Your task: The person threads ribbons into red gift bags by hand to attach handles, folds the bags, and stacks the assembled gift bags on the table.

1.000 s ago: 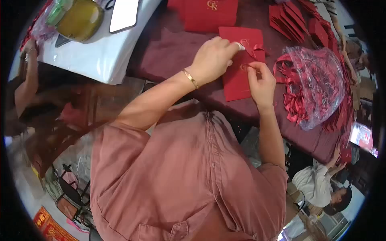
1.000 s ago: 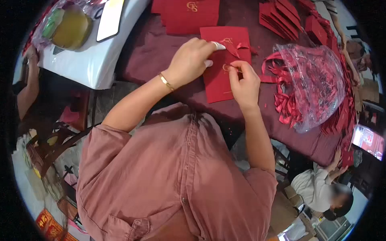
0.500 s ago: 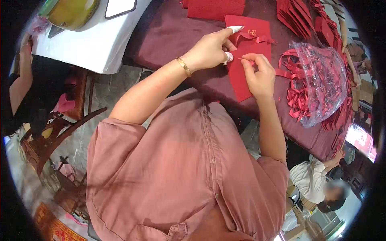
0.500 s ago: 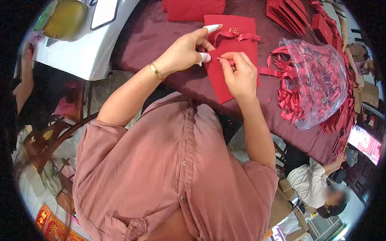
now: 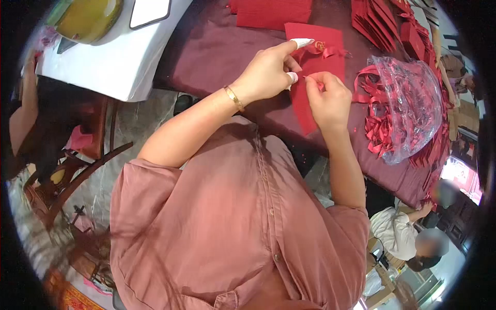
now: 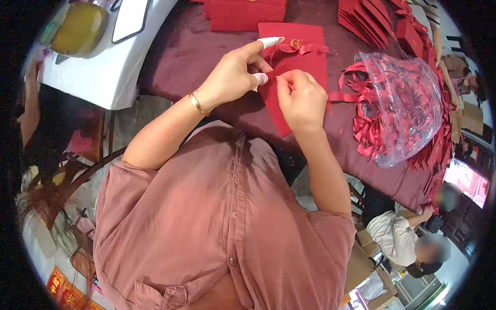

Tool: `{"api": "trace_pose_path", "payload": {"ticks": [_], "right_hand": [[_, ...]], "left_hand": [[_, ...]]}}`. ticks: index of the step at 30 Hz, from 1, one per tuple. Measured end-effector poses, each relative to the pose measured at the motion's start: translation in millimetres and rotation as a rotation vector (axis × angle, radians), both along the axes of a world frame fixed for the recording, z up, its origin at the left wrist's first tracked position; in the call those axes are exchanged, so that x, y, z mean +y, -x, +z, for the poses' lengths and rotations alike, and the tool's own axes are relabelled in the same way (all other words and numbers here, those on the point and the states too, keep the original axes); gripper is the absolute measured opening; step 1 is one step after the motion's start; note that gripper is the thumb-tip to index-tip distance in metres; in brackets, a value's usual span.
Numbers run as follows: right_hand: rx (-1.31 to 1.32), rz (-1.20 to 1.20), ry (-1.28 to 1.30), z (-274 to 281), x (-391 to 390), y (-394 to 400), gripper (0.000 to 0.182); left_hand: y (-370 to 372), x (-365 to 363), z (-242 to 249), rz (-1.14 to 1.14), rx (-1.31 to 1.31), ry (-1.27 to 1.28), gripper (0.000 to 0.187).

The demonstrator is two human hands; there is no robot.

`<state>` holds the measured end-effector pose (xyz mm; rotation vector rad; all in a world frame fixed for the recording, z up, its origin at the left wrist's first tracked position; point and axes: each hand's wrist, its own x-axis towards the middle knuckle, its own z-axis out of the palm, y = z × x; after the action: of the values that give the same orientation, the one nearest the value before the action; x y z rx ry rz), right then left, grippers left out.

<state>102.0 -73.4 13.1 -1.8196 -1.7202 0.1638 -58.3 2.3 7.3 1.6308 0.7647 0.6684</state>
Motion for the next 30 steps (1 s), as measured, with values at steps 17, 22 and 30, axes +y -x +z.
{"api": "trace_pose_path", "payload": {"ticks": [17, 22, 30], "right_hand": [[0.610, -0.133, 0.327, -10, 8, -2, 0.018], [0.078, 0.023, -0.070, -10, -2, 6, 0.013], [0.127, 0.050, -0.109, -4, -3, 13, 0.015]], "left_hand": [[-6, -30, -10, 0.290, 0.132, -0.649, 0.036], [-7, -27, -7, 0.299, 0.120, -0.645, 0.024], [3, -25, -4, 0.251, 0.106, -0.232, 0.064]]}}
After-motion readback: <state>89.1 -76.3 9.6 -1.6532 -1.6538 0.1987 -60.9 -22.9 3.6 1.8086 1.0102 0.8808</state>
